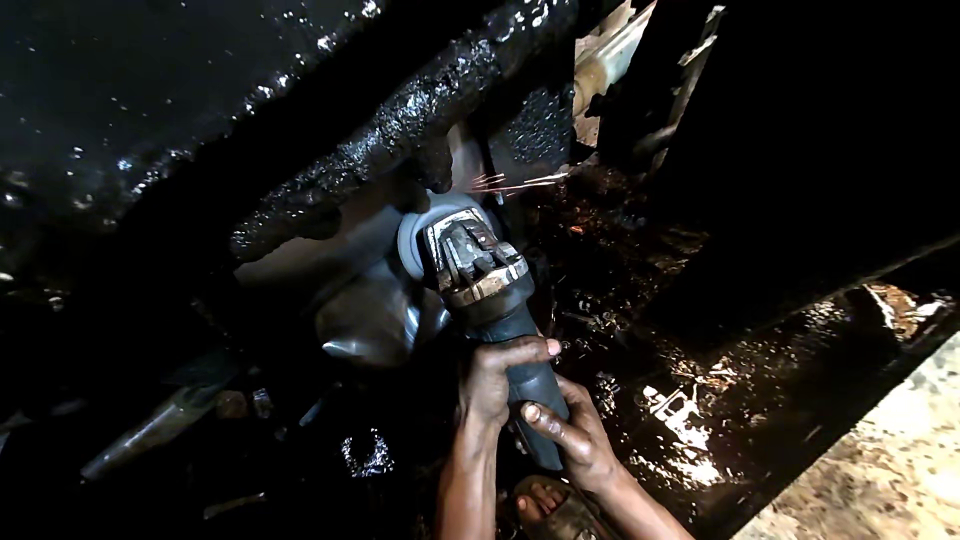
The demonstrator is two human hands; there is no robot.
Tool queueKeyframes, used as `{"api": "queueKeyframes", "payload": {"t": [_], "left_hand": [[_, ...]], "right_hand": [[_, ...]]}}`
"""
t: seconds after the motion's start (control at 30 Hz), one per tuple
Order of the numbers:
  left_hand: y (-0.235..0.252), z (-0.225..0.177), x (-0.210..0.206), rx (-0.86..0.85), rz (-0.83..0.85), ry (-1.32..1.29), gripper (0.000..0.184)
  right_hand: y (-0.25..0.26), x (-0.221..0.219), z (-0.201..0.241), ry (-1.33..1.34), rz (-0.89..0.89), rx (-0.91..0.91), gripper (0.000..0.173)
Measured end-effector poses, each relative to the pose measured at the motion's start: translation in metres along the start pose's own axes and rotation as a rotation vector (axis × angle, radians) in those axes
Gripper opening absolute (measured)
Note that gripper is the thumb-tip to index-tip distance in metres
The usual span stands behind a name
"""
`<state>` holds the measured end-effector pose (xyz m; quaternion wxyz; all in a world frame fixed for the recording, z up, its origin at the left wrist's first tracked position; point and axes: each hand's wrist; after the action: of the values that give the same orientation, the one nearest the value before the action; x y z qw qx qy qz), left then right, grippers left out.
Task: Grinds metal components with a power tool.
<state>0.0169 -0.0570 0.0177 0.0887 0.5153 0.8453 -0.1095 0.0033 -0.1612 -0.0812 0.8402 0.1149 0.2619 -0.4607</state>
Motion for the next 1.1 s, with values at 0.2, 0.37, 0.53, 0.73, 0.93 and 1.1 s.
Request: {"api": "queueKeyframes", "payload": {"t": [0.2,0.37,0.53,0.73,0.93,1.1], "left_hand": [[0.001,-0.005,-0.004,-0.013,0.024,0.014,0.035],[0.002,-0.007,-0.006,-0.021,0.017,0.019,0.036],[0.001,-0.008,-0.007,-0.012,0.026,0.029,0.036],[-0.001,-0.004,-0.008,-0.015,-0.019,0.07,0.037],[0.0,-0.006,-0.008,-0.012,-0.012,0.093,0.039],[0.001,-0.011,-0.012,-0.033,-0.026,0.132,0.041]], "right_hand": [[0.002,-0.002,0.002,0.01,-0.007,0.015,0.039],[0.003,-0.001,0.003,0.023,0.003,0.012,0.04],[0.002,-0.001,0.002,0.044,0.006,-0.002,0.04],[-0.002,-0.001,-0.001,0.082,0.01,-0.025,0.038],[-0.002,-0.003,0.0,0.105,0.004,-0.03,0.038],[0.001,-0.005,0.003,0.131,0.019,-0.036,0.04]]}}
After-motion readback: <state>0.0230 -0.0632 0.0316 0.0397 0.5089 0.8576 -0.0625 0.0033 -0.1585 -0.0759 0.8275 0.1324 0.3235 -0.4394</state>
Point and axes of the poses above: each hand's wrist, its own y-axis towards the middle knuckle, its own x-axis out of the back of the hand, z = x × y, and after that the axes turned 8 degrees about -x, right-handed
